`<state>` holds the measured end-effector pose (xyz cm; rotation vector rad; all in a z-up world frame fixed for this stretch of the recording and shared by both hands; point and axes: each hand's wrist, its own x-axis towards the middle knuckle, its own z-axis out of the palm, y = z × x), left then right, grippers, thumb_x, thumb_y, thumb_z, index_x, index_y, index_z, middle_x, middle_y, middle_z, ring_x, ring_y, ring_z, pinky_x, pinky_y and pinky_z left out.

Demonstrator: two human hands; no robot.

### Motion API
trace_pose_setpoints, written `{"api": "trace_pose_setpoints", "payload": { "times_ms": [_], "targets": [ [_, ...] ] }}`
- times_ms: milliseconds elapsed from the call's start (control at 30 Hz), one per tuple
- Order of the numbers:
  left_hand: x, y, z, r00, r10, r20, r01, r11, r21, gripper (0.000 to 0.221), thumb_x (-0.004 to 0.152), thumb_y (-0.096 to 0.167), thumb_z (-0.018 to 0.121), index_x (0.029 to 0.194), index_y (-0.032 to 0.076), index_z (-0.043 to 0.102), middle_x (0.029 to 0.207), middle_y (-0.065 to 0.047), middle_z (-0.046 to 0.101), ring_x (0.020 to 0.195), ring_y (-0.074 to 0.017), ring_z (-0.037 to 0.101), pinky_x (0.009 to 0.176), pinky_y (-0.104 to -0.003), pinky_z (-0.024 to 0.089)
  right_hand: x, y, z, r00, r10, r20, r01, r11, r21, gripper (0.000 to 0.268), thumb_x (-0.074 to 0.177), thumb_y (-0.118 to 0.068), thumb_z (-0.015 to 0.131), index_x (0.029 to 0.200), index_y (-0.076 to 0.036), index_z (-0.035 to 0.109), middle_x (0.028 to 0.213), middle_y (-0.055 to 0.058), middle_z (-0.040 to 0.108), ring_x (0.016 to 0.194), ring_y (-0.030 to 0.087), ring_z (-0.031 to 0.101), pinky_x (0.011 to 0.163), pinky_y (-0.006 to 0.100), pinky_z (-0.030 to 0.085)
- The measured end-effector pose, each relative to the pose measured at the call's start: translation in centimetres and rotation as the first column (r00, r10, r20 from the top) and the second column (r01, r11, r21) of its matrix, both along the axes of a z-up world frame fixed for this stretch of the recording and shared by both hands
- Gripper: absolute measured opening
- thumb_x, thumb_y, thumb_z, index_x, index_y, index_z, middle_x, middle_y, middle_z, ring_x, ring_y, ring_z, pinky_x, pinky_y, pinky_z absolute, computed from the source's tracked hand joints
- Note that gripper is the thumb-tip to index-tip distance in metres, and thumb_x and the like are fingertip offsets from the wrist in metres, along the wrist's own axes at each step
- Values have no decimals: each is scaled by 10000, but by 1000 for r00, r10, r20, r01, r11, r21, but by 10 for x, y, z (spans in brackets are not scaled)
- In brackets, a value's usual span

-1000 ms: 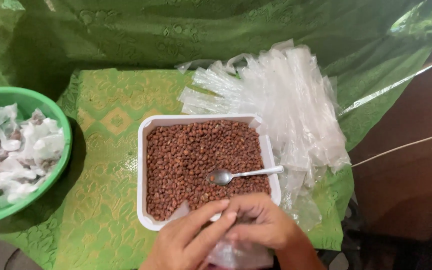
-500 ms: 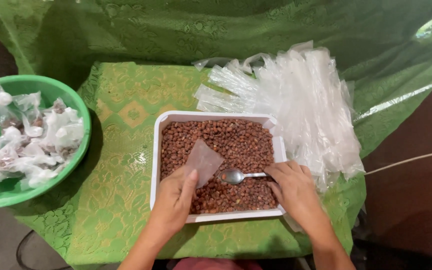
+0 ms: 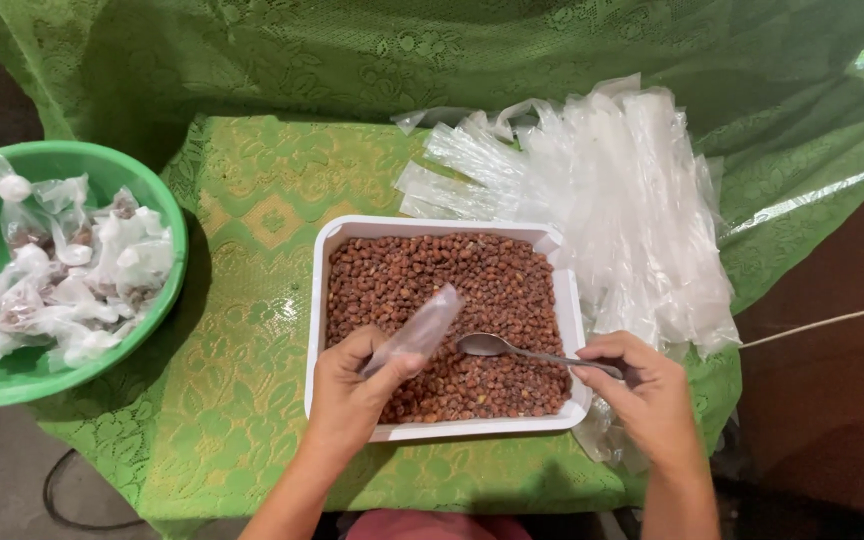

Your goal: Packaging small brown food items into individual plastic bags using a spoon and tying them closed.

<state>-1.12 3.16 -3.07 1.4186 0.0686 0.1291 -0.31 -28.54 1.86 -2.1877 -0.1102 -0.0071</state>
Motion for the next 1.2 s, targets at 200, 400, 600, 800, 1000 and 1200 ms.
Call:
{"api": "trace_pose_setpoints", "payload": {
  "times_ms": [200, 400, 600, 800, 1000, 1200],
  "targets": [
    [8, 6, 14, 972, -128, 196, 99, 983, 153, 267, 985, 280, 620, 836, 139, 791, 936, -46, 719, 957, -164, 655, 746, -299, 539, -9, 35, -23, 966, -39, 257, -26, 970, 242, 168, 1000, -89, 595, 1073, -63, 744, 952, 81, 669, 801, 125, 651, 649, 197, 572],
    [3, 13, 15, 991, -62, 120, 49, 993, 112, 360, 867, -51, 546, 1112, 89, 769, 1149, -113, 765, 1117, -221, 696, 991, -362, 579, 12, 31, -22, 919, -214, 331, 96, 936, 338, 242, 1136, -100, 448, 1066, 9, 653, 952, 114, 695, 764, 124, 663, 681, 177, 603],
    [6, 5, 3, 994, -99, 54, 107, 977, -184, 147, 914, 65, 662, 1048, 57, 725, 925, -44, 698, 776, -130, 601, 708, -245, 504, 34, 67, -28, 981, -172, 88, 134, 934, 330, 267, 1109, -135, 454, 987, -47, 674, 783, 49, 695, 661, 110, 637, 608, 185, 548],
    [2, 4, -10, 987, -156, 42, 162, 950, -268, 80, 939, 96, 700, 884, 89, 757, 829, -24, 721, 740, -118, 627, 727, -293, 539, 34, 75, -33, 972, -189, -137, 234, 808, 541, 238, 1075, -63, 494, 992, 19, 701, 864, 142, 726, 632, 136, 640, 577, 201, 576],
    [0, 5, -15, 980, -194, 49, 200, 960, -198, 336, 989, 321, 627, 822, 73, 781, 753, -68, 749, 678, -172, 674, 660, -298, 574, 32, 44, 0, 936, -313, -160, 333, 644, 688, 249, 1092, -101, 506, 942, -3, 679, 900, 145, 674, 611, 161, 604, 556, 262, 574],
    [-1, 4, 17, 967, -256, 3, 254, 961, 105, 691, 1020, 523, 315, 935, 74, 834, 999, -95, 755, 673, -155, 614, 540, -275, 479, 28, 28, 18, 936, -350, 27, 189, 568, 801, 181, 1040, -104, 611, 908, -10, 692, 827, 143, 678, 528, 150, 606, 520, 277, 588]
  ]
}}
